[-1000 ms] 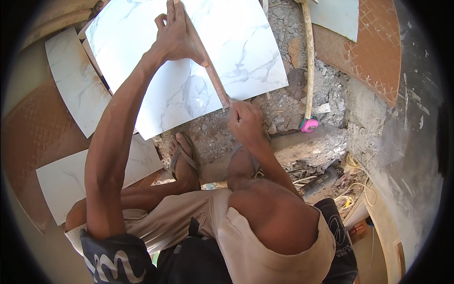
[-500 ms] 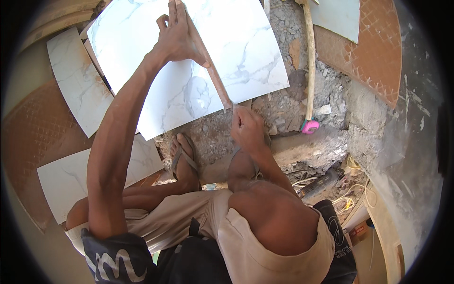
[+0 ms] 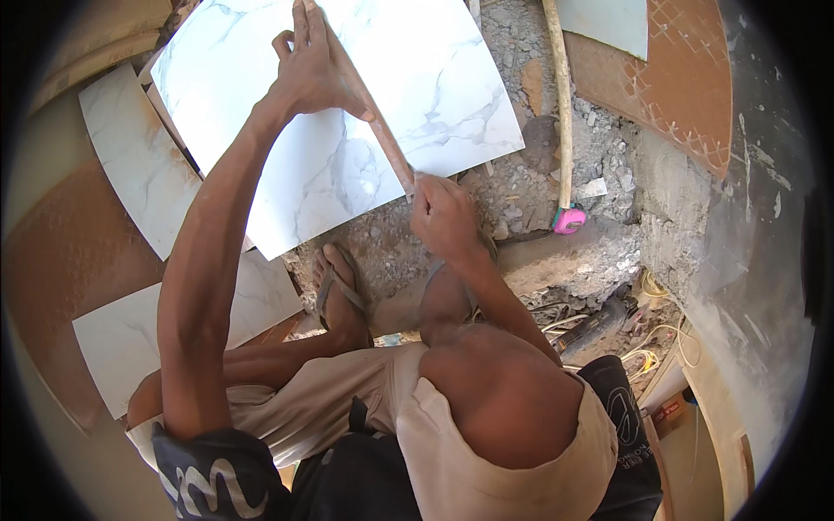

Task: The person measures a white marble-patterned tile with a tape measure and marks it with a pencil. They then use a wooden straightedge to draw a straight line across the tile. Finally, they use an angle grinder to cut the tile along the marked line.

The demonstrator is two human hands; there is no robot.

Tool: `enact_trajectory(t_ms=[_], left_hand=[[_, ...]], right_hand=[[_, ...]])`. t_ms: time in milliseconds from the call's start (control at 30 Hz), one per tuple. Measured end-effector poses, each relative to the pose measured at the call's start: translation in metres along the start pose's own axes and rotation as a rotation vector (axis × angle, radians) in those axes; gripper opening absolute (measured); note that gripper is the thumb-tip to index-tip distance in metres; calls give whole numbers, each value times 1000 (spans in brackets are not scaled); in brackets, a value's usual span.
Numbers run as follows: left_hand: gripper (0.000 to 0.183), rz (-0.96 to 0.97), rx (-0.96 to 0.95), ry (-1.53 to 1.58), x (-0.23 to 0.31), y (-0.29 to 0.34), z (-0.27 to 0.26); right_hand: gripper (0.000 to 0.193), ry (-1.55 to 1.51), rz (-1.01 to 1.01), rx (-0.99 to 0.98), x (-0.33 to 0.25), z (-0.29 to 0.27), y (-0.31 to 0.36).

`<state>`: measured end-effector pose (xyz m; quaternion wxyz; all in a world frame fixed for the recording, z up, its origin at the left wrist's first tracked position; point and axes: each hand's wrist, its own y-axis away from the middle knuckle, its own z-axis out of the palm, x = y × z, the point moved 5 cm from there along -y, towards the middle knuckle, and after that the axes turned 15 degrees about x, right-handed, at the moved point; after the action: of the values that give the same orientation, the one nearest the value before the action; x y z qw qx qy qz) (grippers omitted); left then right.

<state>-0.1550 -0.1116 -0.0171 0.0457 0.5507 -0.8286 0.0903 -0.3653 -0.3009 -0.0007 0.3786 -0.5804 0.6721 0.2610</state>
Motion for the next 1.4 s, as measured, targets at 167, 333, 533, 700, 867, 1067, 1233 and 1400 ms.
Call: enact_trajectory(t_ms=[167, 333, 533, 700, 867, 1067, 1233, 1400], left_hand=[[177, -24, -10, -10, -6, 1, -1], [177, 21, -6, 14, -4, 0, 2], [181, 16, 32, 41, -7, 1, 3], [181, 16, 28, 25, -9, 1, 5], [179, 16, 19, 44, -2, -2, 4], [177, -20, -5, -1, -5, 2, -3], [177, 26, 33, 31, -4, 0, 3], [177, 9, 13, -6, -4, 2, 0]], right_hand=[[2, 137, 77, -110, 12, -24, 34], [5, 69, 63, 23, 1, -34, 26], [7, 27, -31, 34, -4, -23, 20], [5, 12, -75, 60, -4, -16, 20], [8, 7, -76, 90, -7, -6, 5], [12, -14, -56, 42, 3, -7, 19], [6, -31, -80, 82, -8, 4, -12], [9, -17, -40, 57, -6, -1, 2]])
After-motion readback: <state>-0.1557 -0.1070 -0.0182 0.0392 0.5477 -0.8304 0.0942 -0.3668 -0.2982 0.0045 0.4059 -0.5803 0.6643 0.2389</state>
